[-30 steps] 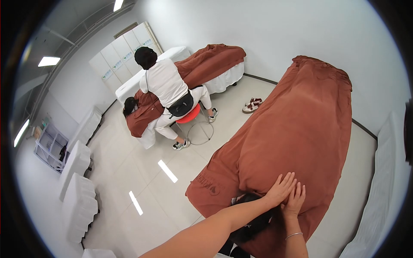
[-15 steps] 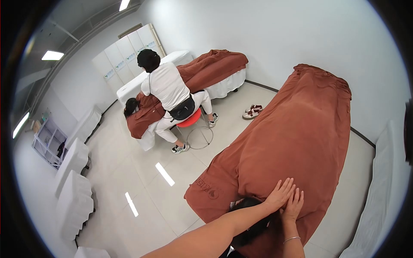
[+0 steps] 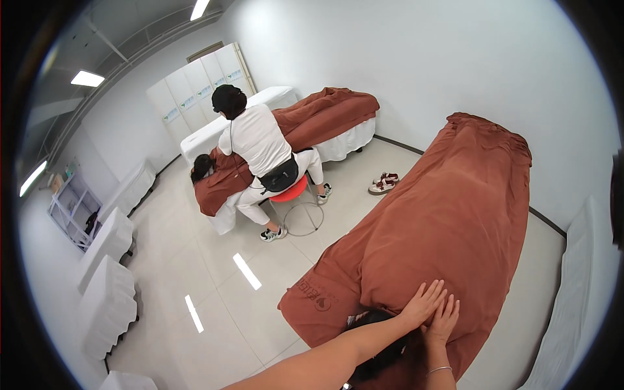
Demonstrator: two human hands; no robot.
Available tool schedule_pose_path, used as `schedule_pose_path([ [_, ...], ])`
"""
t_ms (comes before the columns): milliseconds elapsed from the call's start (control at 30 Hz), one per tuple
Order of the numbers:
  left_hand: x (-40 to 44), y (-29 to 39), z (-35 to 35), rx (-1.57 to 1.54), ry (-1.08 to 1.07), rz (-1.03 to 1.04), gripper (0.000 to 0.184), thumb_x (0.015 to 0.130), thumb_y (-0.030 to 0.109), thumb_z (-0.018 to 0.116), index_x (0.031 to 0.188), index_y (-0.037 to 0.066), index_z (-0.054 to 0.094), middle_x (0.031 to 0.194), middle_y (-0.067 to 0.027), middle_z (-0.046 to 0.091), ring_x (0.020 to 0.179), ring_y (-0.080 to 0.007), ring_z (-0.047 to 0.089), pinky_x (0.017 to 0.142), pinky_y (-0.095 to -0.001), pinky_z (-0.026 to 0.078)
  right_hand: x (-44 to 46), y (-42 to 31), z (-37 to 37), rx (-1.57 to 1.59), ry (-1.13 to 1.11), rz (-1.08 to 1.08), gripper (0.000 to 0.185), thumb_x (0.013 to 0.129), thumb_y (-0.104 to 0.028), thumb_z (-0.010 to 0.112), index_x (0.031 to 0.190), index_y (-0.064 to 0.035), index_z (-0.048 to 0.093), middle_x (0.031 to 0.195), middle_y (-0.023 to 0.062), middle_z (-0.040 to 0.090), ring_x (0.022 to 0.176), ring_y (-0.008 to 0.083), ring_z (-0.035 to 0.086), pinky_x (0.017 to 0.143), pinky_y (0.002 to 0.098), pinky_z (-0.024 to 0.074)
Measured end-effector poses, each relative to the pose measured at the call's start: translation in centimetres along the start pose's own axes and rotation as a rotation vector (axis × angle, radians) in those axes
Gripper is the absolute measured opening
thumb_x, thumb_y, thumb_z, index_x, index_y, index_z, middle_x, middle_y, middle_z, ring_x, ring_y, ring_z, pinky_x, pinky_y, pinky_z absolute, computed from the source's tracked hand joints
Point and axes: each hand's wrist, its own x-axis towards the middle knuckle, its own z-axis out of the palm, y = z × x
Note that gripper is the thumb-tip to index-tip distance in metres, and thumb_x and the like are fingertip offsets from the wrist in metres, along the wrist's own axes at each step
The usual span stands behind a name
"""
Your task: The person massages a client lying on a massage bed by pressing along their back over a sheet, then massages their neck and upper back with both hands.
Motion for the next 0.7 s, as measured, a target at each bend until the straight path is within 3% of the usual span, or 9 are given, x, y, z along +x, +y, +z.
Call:
schedule_pose_path([
  [67,-0.8,-0.3,0.1,-0.036,-0.013,0.002,0.06,0.093,0.027,0.049,0.148,0.004,0.041,0.158,-0.0213,0.031,0.147,-0.0326,0.029,0.116,-0.0475,0.028,-0.5,0.5,2.2,-0.029,0.185,-0.113,0.107,0.043,-0.015,0.089,0.141,-0.0047,0.047,0.153,0.0177,0.036,0.14,0.0483,0.033,0.109,0.0579,0.0363],
  [167,-1.3,-1.1,0.1,-0.069,-0.034,0.012,0.06,0.093,0.027,0.049,0.148,0.004,0.04,0.158,-0.0207,0.031,0.147,-0.0322,0.028,0.116,-0.047,0.028,-0.4,0.2,2.4,-0.029,0.226,-0.141,0.102,0.043,-0.013,0.087,0.138,-0.0038,0.052,0.151,0.0179,0.039,0.138,0.0484,0.035,0.109,0.0577,0.0364],
  [267,-0.6,-1.1,0.2,-0.036,-0.027,0.015,0.061,0.093,0.027,0.049,0.149,0.004,0.039,0.159,-0.0199,0.029,0.148,-0.032,0.027,0.116,-0.047,0.028,0.3,-0.6,-0.5,0.038,0.072,-0.1,0.109,0.043,-0.014,0.091,0.142,-0.0063,0.047,0.152,0.0173,0.037,0.14,0.048,0.032,0.107,0.06,0.0367],
  [467,0.3,-0.1,0.0,0.01,-0.045,-0.001,0.063,0.094,0.029,0.048,0.151,0.005,0.036,0.16,-0.0205,0.027,0.149,-0.0326,0.025,0.117,-0.0496,0.026,0.5,-0.7,-1.7,-0.029,-0.027,0.001,0.111,0.047,-0.017,0.092,0.145,-0.0046,0.041,0.155,0.0191,0.033,0.14,0.0499,0.032,0.109,0.0589,0.0362],
  [600,-0.8,-0.7,0.8,-0.018,-0.01,0.017,0.065,0.092,0.028,0.05,0.151,0.004,0.036,0.16,-0.0213,0.027,0.149,-0.0332,0.025,0.118,-0.0503,0.025,-0.2,-0.5,0.9,0.012,0.099,-0.034,0.11,0.046,-0.018,0.091,0.144,-0.0066,0.044,0.152,0.0181,0.037,0.139,0.0493,0.034,0.108,0.0602,0.0366],
  [700,-0.9,-1.4,0.1,-0.092,-0.015,0.042,0.068,0.089,0.024,0.055,0.15,0.003,0.036,0.159,-0.0216,0.028,0.149,-0.0337,0.026,0.117,-0.0504,0.026,-0.3,-0.1,1.7,-0.051,0.208,-0.103,0.095,0.05,-0.018,0.088,0.137,-0.0052,0.052,0.148,0.0179,0.042,0.135,0.0493,0.038,0.103,0.0596,0.0397],
])
